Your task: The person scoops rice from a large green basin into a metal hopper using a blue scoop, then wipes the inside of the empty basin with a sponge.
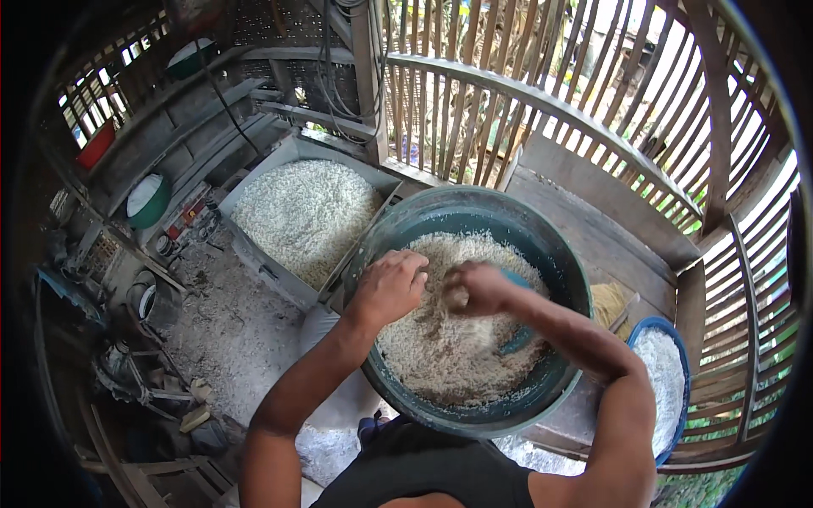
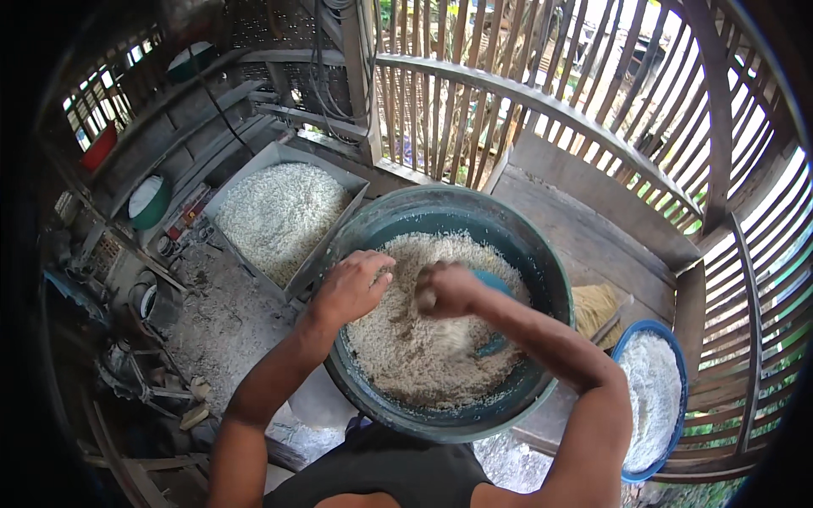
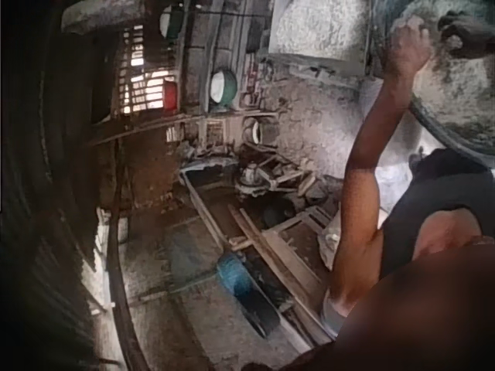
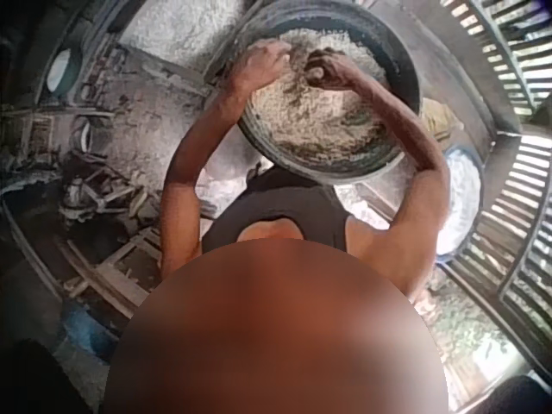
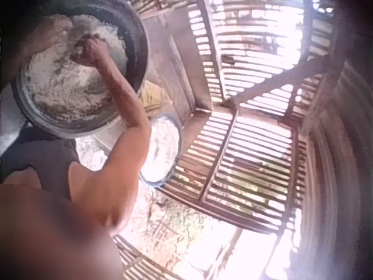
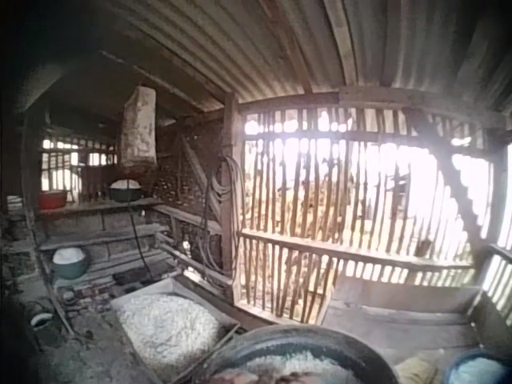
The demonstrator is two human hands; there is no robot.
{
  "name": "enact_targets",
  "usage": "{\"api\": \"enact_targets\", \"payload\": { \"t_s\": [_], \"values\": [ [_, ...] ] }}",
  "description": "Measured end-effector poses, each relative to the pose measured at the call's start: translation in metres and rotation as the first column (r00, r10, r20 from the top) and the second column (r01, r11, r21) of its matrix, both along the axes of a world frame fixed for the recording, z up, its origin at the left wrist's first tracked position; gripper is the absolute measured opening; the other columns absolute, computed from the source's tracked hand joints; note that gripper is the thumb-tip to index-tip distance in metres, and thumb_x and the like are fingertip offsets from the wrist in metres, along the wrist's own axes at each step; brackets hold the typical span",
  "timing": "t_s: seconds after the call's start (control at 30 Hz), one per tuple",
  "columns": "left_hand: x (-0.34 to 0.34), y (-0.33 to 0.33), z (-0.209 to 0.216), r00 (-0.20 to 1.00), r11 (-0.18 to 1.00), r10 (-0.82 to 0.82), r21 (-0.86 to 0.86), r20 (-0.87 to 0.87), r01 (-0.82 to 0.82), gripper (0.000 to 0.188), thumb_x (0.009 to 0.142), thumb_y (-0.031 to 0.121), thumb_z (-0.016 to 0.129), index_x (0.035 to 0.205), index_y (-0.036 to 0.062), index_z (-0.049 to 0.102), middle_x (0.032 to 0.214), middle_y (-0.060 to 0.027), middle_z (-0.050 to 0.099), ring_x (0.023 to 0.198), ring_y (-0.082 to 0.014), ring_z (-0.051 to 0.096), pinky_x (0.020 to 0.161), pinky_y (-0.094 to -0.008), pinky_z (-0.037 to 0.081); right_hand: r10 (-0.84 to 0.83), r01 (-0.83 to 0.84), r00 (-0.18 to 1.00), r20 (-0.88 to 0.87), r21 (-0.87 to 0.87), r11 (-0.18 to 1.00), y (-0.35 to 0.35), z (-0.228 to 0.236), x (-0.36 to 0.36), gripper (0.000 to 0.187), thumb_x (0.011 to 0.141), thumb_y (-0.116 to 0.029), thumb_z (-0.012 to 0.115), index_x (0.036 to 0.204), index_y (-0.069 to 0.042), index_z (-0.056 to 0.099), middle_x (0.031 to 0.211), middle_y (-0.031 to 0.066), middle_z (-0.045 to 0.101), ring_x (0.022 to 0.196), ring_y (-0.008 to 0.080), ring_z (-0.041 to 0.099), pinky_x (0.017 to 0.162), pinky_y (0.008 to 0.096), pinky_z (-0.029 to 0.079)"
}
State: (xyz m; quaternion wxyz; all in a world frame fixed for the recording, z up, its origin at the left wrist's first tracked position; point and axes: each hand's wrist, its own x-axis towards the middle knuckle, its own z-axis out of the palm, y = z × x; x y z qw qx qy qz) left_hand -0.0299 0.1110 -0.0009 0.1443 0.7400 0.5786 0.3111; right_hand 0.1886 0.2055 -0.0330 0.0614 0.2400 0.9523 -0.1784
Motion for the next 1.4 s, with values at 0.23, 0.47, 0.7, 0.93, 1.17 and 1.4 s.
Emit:
{"api": "enact_targets", "payload": {
  "t_s": [0.23,0.47,0.7,0.93,1.17,1.4],
  "values": [
    [0.018,0.052,-0.001,0.984,0.981,0.071,-0.170,-0.163,-0.099,0.038,0.091,0.025,0.057,0.124,0.0062,0.060,0.124,-0.0195,0.062,0.118,-0.0368,0.057,0.102,-0.0444,0.045,-0.363,0.365,0.930,-0.049,0.218,0.905,0.019,-0.057,-0.049,0.057,0.091,-0.057,0.052,0.124,-0.010,0.060,0.129,0.0165,0.059,0.116,0.0402,0.056,0.095,0.0526,0.047],
    [0.025,0.092,-0.028,0.912,0.876,-0.060,-0.459,-0.406,-0.147,0.041,0.088,0.027,0.057,0.122,0.0051,0.061,0.121,-0.0230,0.064,0.112,-0.0404,0.062,0.096,-0.0489,0.050,-0.181,0.190,0.962,-0.207,0.024,0.981,0.005,-0.008,0.037,0.041,0.094,-0.042,0.056,0.129,-0.021,0.063,0.133,0.0133,0.059,0.125,0.0325,0.053,0.105,0.0457,0.044],
    [0.046,0.127,-0.081,0.667,0.829,-0.430,-0.559,-0.608,0.025,0.037,0.088,0.021,0.053,0.119,0.0038,0.065,0.121,-0.0239,0.064,0.111,-0.0387,0.064,0.093,-0.0477,0.052,-0.545,0.545,0.838,0.027,-0.013,0.838,0.045,-0.034,0.017,0.045,0.098,-0.036,0.046,0.120,0.000,0.063,0.122,0.0241,0.064,0.110,0.0373,0.064,0.097,0.0453,0.048],
    [0.038,0.093,-0.032,0.853,0.824,-0.439,-0.506,-0.283,0.256,0.041,0.090,0.030,0.056,0.122,0.0073,0.064,0.116,-0.0187,0.067,0.112,-0.0345,0.063,0.095,-0.0386,0.050,-0.333,0.125,0.919,-0.212,-0.645,0.754,0.066,-0.012,0.049,0.045,0.094,-0.025,0.058,0.132,0.000,0.058,0.130,0.0144,0.063,0.117,0.0226,0.059,0.102,0.0347,0.045],
    [0.038,0.047,0.000,0.696,0.753,-0.382,-0.642,-0.608,-0.147,0.035,0.082,0.025,0.055,0.104,0.0036,0.072,0.113,-0.0185,0.069,0.103,-0.0324,0.068,0.089,-0.0414,0.054,-0.217,0.154,0.962,-0.166,-0.329,0.932,0.106,-0.081,-0.011,0.031,0.094,-0.016,0.052,0.120,-0.004,0.064,0.112,0.0137,0.070,0.101,0.0228,0.066,0.086,0.0344,0.052],
    [0.019,0.013,-0.038,0.855,0.689,-0.505,-0.649,-0.113,0.321,0.039,0.083,0.026,0.061,0.113,0.0032,0.068,0.118,-0.0203,0.065,0.114,-0.0304,0.062,0.095,-0.0408,0.051,0.226,-0.271,0.962,-0.155,-0.426,0.863,0.059,-0.033,-0.042,0.031,0.088,-0.017,0.057,0.113,-0.003,0.068,0.110,0.0138,0.070,0.099,0.0224,0.065,0.085,0.0355,0.053]
  ]
}}
